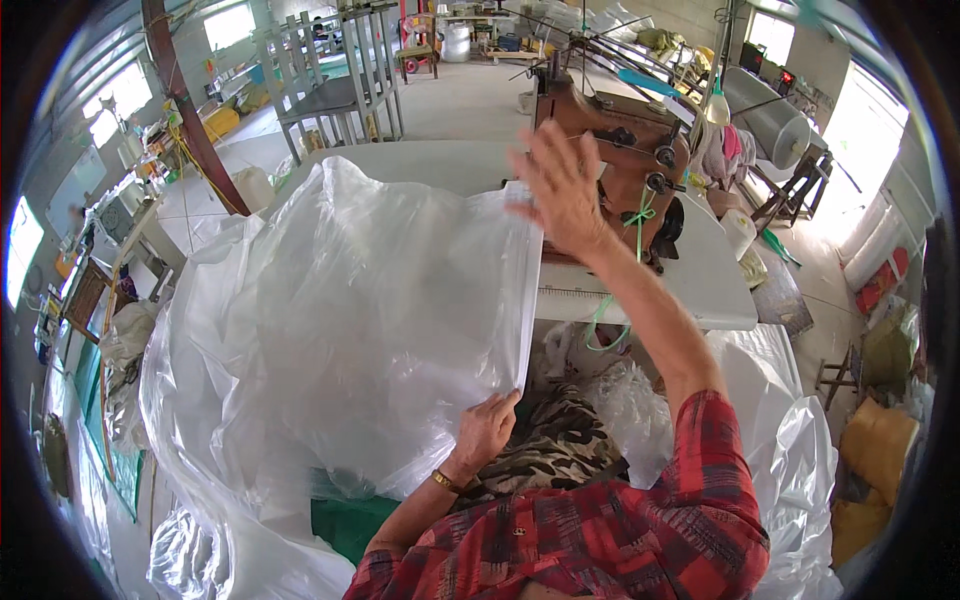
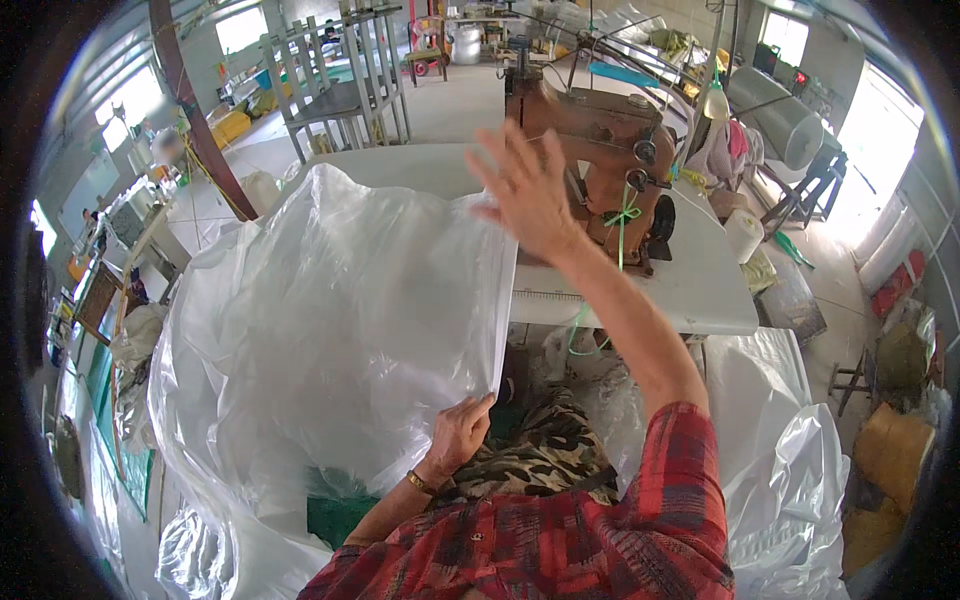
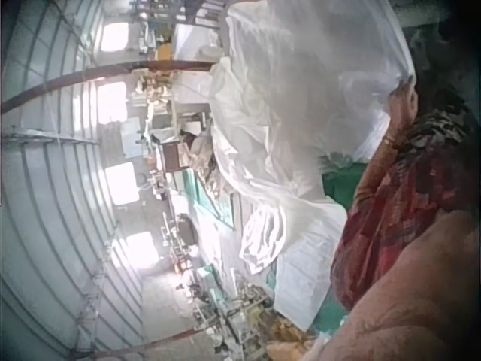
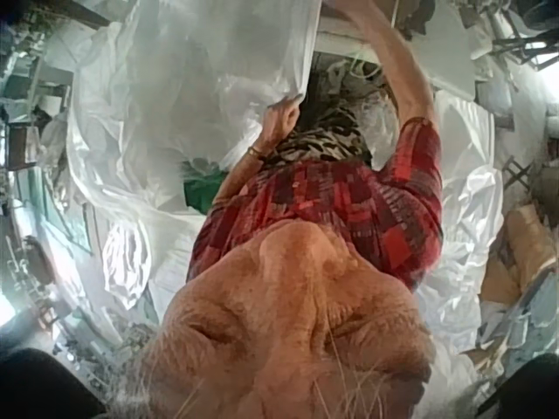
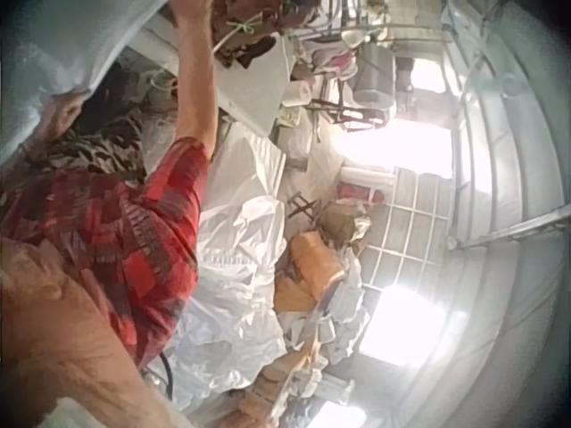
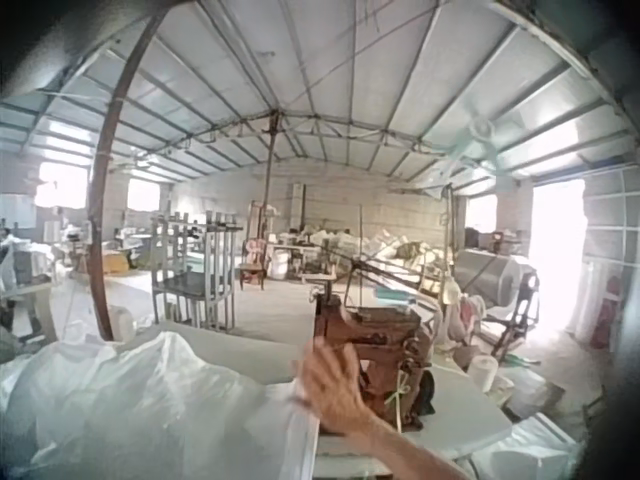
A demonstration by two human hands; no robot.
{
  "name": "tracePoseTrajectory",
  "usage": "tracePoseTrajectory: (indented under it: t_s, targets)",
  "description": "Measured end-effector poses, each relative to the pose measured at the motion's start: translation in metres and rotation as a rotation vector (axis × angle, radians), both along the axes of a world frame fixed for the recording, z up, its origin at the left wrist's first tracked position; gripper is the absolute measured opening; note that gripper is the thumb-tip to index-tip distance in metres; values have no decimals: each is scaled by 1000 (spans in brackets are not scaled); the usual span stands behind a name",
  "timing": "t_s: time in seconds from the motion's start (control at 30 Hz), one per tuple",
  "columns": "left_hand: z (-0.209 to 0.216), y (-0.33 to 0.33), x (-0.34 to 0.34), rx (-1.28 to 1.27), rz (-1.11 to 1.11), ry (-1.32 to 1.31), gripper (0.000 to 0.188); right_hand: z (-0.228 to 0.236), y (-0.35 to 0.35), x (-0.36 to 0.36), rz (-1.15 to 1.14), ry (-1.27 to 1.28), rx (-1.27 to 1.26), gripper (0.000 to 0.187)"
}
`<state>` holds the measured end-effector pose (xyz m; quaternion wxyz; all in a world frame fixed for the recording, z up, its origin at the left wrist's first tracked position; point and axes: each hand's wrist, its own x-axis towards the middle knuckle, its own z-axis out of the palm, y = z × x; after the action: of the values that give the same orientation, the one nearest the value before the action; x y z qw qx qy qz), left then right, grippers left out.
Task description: The person joins large sheets of woven plastic material using an industrial sewing machine.
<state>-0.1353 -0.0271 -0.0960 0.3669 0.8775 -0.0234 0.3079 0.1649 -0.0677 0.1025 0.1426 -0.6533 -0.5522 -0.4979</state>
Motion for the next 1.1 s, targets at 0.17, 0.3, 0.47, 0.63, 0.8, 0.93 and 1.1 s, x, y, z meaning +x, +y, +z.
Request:
tracePoseTrajectory:
  t_s: [0.17, 0.3, 0.47, 0.63, 0.8, 0.93, 1.1]
  targets:
    - [2, 2, -1, 40, 1, 16, 34, 113, 19, 38, -96, -187, 322, 72]
    - [7, 1, -6, 5, 15, 112, 33, 179, 14, 36, -16, -448, 625, 74]
    - [11, 2, -4, 3, -27, 9, 34, 104, 11, 3, -80, -202, 285, 63]
    - [8, 3, -6, 6, -24, 105, 38, 88, 10, 49, -139, -116, 238, 19]
    - [6, 2, -4, 10, -10, 83, 38, 97, 18, 63, 49, -59, 293, 16]
    - [8, 2, -4, 44, 2, 66, 37, 113, 27, 48, -4, -141, 340, 22]
    - [12, 1, -7, 26, -7, 114, 36, 133, 30, 46, 86, 5, 395, 61]
